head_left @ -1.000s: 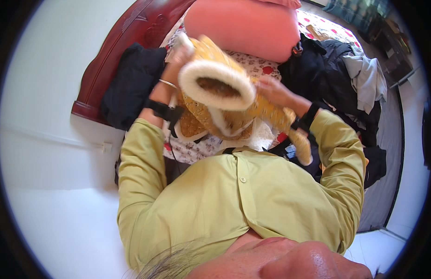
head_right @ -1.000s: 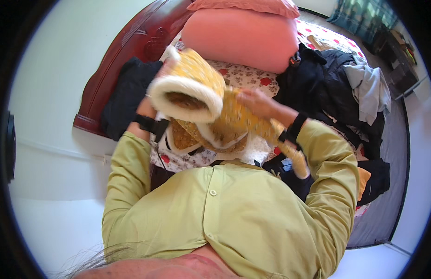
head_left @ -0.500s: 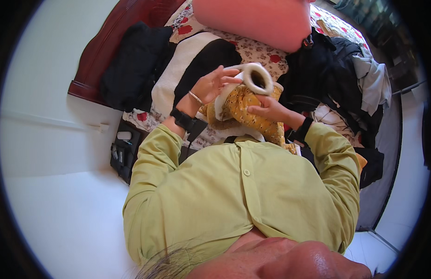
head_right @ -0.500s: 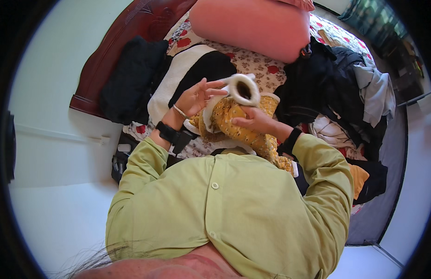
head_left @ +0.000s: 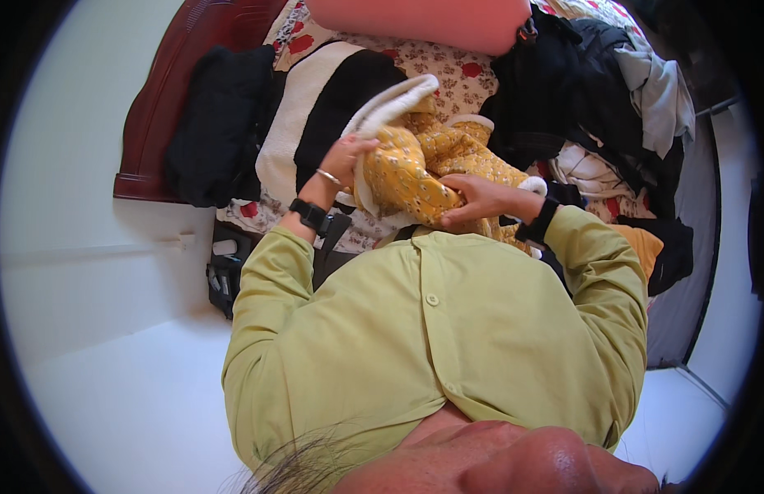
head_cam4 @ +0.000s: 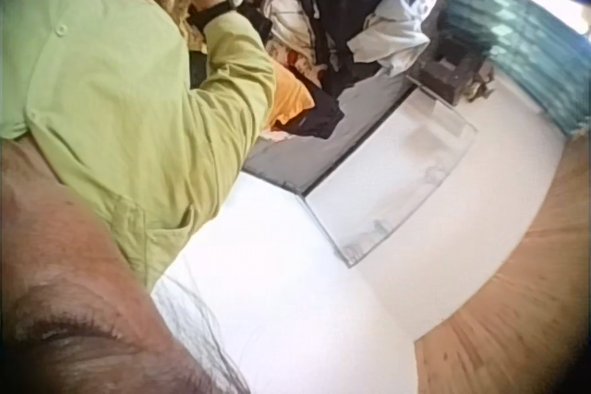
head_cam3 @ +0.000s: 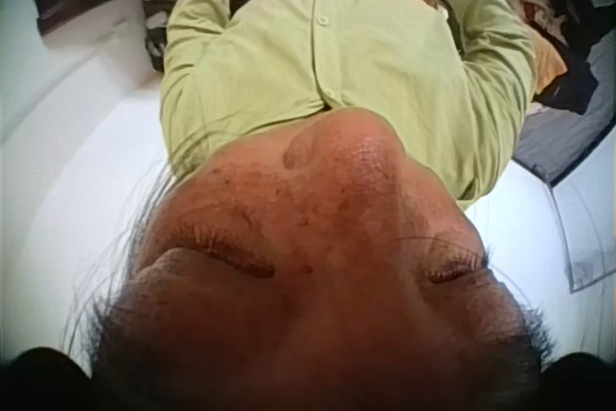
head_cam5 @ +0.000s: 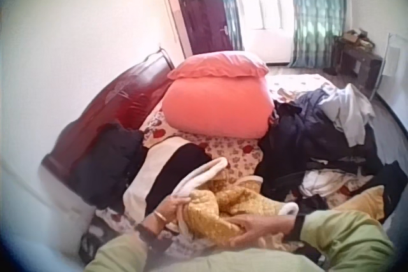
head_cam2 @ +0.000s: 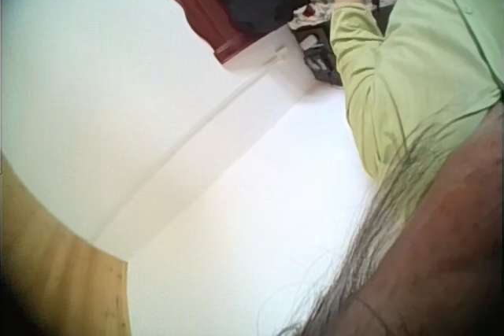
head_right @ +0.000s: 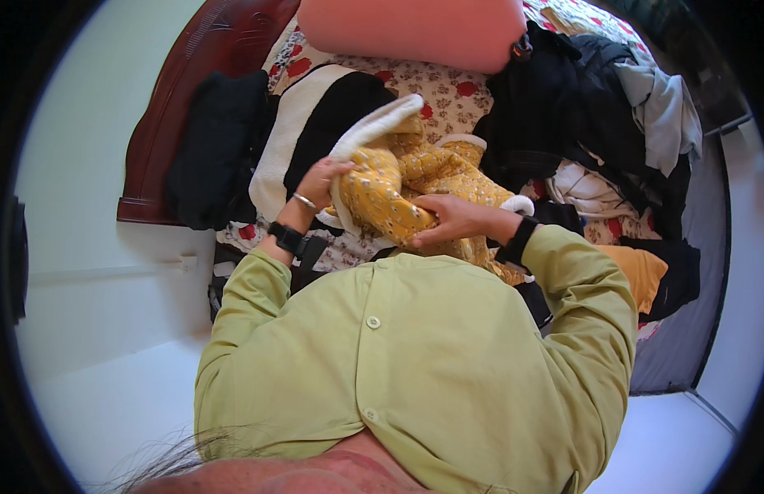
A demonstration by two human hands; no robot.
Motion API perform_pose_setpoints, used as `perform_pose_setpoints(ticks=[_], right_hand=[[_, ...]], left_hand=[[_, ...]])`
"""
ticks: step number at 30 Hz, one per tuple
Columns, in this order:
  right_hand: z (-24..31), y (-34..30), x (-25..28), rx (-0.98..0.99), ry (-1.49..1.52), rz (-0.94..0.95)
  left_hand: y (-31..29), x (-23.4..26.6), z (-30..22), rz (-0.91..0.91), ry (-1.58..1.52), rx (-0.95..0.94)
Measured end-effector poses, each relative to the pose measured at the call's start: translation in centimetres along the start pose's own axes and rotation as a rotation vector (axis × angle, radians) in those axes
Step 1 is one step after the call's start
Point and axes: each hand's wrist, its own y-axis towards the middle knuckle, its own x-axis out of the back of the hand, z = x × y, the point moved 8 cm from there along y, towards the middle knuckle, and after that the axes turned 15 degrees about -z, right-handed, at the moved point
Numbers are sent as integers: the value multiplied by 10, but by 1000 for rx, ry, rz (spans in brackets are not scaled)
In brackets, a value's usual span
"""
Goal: The person folds a yellow quilted jacket, a black pair of pants, a dark grey shirt, a black t-shirt, and a light grey sweatshirt by hand on a bed.
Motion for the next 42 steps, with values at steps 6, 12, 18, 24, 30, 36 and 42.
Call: perform_pose_setpoints(ticks=[6,12,18,24,30,36,42], right_hand=[[-53,-64,11,-49,-293,-172],[-122,-103,-20,-373,-337,-124],[-155,-117,-36,-337,-425,-181],[-151,-115,-49,-312,-410,-299],[-136,-105,-40,-291,-427,-452],[-154,-87,-28,-364,-413,-632],[-229,-141,88,-315,-105,-1363]], left_hand=[[-43,37,-58,-19,-540,-217],[-75,53,-42,-79,-499,87],[-75,49,-57,-176,-64,-52],[-67,23,-122,-283,-539,-396],[-79,-31,-166,-81,-597,-513],[-98,-72,-193,157,-541,-478],[-102,-53,-221,10,-422,-625]])
